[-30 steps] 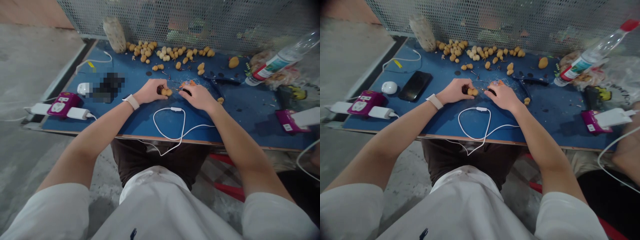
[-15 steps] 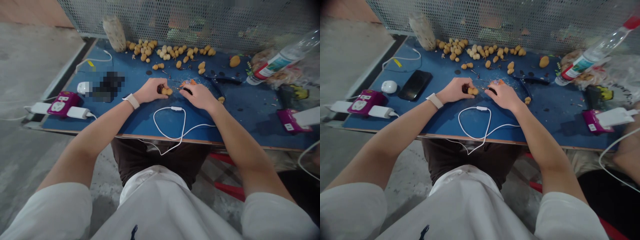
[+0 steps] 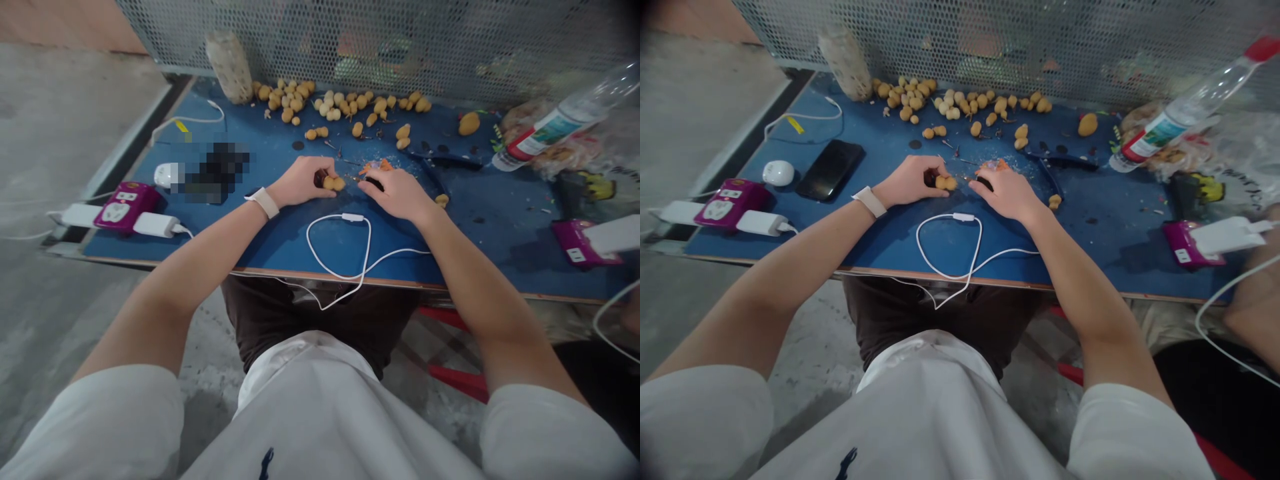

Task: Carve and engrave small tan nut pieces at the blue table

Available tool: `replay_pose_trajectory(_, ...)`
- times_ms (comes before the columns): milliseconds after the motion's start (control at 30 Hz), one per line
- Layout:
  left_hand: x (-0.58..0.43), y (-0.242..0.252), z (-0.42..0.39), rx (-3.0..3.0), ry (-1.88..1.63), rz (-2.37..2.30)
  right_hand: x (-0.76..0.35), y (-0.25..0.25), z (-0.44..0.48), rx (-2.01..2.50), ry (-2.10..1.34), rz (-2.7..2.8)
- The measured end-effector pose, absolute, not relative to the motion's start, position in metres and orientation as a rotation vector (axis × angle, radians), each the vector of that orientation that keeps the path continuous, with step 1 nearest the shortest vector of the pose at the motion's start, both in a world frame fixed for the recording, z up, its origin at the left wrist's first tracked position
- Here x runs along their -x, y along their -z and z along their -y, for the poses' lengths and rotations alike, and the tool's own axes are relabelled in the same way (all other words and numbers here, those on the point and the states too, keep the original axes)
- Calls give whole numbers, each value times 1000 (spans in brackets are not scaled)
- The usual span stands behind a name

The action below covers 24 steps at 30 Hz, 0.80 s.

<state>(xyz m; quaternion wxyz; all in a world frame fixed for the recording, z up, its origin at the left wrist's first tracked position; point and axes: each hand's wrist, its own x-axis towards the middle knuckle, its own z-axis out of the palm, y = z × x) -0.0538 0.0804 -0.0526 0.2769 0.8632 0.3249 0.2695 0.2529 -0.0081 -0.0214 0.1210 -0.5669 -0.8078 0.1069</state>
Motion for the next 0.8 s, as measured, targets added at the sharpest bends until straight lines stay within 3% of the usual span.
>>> replay_pose_trajectory(800, 54, 55, -83, -2332, -736, -843, -256, 26, 6, 1622, -309, 2360)
